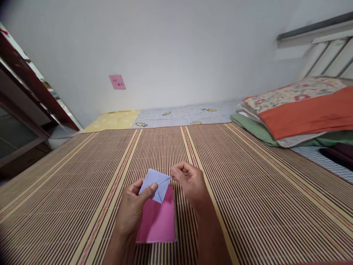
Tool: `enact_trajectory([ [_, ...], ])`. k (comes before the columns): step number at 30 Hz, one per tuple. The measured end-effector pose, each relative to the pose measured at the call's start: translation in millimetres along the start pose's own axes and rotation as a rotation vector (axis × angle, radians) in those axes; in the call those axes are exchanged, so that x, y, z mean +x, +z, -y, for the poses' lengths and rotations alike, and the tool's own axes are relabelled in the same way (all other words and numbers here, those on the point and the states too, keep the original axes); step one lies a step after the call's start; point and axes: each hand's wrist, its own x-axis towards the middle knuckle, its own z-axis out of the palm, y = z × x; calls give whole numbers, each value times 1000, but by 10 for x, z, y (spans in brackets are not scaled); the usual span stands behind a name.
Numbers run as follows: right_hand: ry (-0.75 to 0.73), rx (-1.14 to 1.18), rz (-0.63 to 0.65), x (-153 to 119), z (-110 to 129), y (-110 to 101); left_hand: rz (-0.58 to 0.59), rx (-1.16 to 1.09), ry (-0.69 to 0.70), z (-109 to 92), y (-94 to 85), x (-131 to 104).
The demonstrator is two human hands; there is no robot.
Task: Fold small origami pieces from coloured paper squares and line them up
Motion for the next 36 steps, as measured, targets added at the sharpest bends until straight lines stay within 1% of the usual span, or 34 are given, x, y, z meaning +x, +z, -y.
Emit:
enact_trajectory([
  [3, 42, 26, 123, -7, 2, 103, 68, 76, 18, -25, 24, -6],
  [5, 52, 29, 169, -21, 25, 164, 122, 121, 18, -31, 29, -5],
  [7, 40, 8, 200, -36, 63, 188, 170, 152, 11, -27, 20, 3],
  [10, 25, -8, 240, -52, 104, 166, 222, 186, -11, -23, -4, 17],
  [11, 30, 0, 245, -54, 106, 154, 233, 197, -17, -27, -8, 19],
  [12, 40, 14, 236, -53, 101, 144, 218, 215, -10, -35, -6, 17],
  [13, 52, 24, 205, -49, 89, 137, 159, 250, 25, -47, 3, 11],
  [14, 61, 19, 145, -43, 72, 136, 78, 289, 79, -63, 21, -1],
  [15, 62, -10, 63, -35, 53, 140, -71, 358, 176, -80, 47, -18],
  [16, 52, -61, -30, -26, 33, 149, -249, 444, 312, -95, 81, -40],
  [17, 31, -123, -117, -17, 14, 163, -350, 506, 423, -104, 122, -65],
  [18, 1, -182, -186, -10, -2, 183, -338, 547, 486, -104, 166, -91],
  [19, -34, -222, -230, -5, -15, 207, -252, 572, 505, -94, 213, -114],
  [21, -91, -222, -246, -3, -27, 265, -120, 590, 543, -46, 296, -147],
  [22, -102, -196, -236, -6, -24, 296, -90, 594, 551, -16, 328, -155],
  [25, -94, -121, -207, -29, 20, 369, -99, 592, 539, 44, 372, -156],
  [27, -79, -74, -179, -53, 75, 391, -93, 548, 496, 37, 367, -148],
  [29, -50, 16, -118, -79, 134, 398, -95, 483, 434, 10, 350, -138],
  [32, -24, 159, -22, -105, 200, 390, -140, 335, 367, -8, 303, -109],
  [34, -29, 152, 13, -107, 219, 374, -158, 187, 303, 12, 249, -77],
  [36, -27, 86, 31, -99, 222, 340, -179, 55, 174, 43, 179, -37],
])
